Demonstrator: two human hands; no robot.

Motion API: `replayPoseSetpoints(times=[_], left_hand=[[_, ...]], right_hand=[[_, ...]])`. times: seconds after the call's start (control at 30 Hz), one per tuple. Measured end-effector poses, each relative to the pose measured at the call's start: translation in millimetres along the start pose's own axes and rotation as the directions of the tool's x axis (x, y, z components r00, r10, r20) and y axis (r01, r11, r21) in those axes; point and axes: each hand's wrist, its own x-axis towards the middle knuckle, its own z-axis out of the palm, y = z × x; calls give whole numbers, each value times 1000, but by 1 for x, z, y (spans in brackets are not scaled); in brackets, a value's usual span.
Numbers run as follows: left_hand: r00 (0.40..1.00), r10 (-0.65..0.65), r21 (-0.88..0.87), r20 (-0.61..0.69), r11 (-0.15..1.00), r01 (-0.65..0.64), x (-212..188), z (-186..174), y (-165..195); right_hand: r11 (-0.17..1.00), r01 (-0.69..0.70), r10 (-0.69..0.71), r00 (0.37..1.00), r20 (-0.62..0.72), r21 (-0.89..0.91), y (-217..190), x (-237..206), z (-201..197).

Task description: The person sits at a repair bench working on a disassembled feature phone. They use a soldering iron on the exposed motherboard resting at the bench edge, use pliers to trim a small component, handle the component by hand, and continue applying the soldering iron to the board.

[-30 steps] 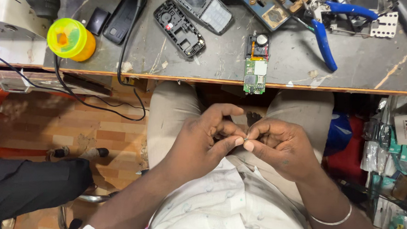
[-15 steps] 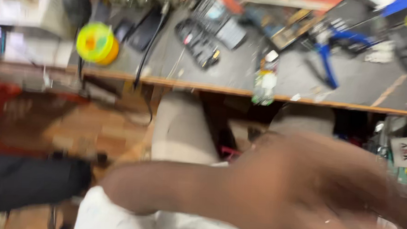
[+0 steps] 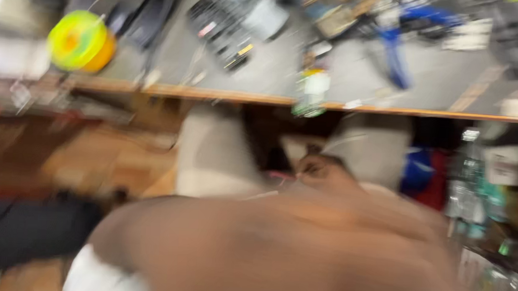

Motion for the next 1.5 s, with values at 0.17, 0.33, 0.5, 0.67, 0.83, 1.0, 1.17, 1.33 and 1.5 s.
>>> replayPoseSetpoints(times=[0.17,0.33,0.5,0.67,0.83,1.0,1.17,1.33,1.5], left_hand=[[913,323,968,-249,40,249,-9,-115,-88],[943,331,919,-28,-363,155,7,-187,-145],[966,250,882,65,-468,62,4,-210,-153],[962,229,845,149,-534,-4,9,-215,-147],[935,274,808,226,-588,-23,17,-192,-119],[937,293,863,191,-505,-17,3,-153,-108],[930,336,912,149,-410,2,-9,-126,-110],[945,306,921,116,-390,13,-15,-120,-121],[964,262,918,34,-390,73,-20,-129,-131]], right_hand=[[984,30,-37,999,-38,-177,-9,-12,-6],[999,-24,24,1000,7,-31,-8,-10,-1],[997,-33,32,999,-16,-64,0,-3,3],[998,-43,44,999,12,-55,-5,-2,5],[999,-49,49,999,13,0,-13,-6,3],[995,-68,68,998,-6,-77,-17,-8,2],[996,-62,62,998,-9,-71,-19,-8,3],[992,-71,70,997,-10,-107,-17,-8,3],[992,-73,72,997,-18,-103,-18,-6,4]])
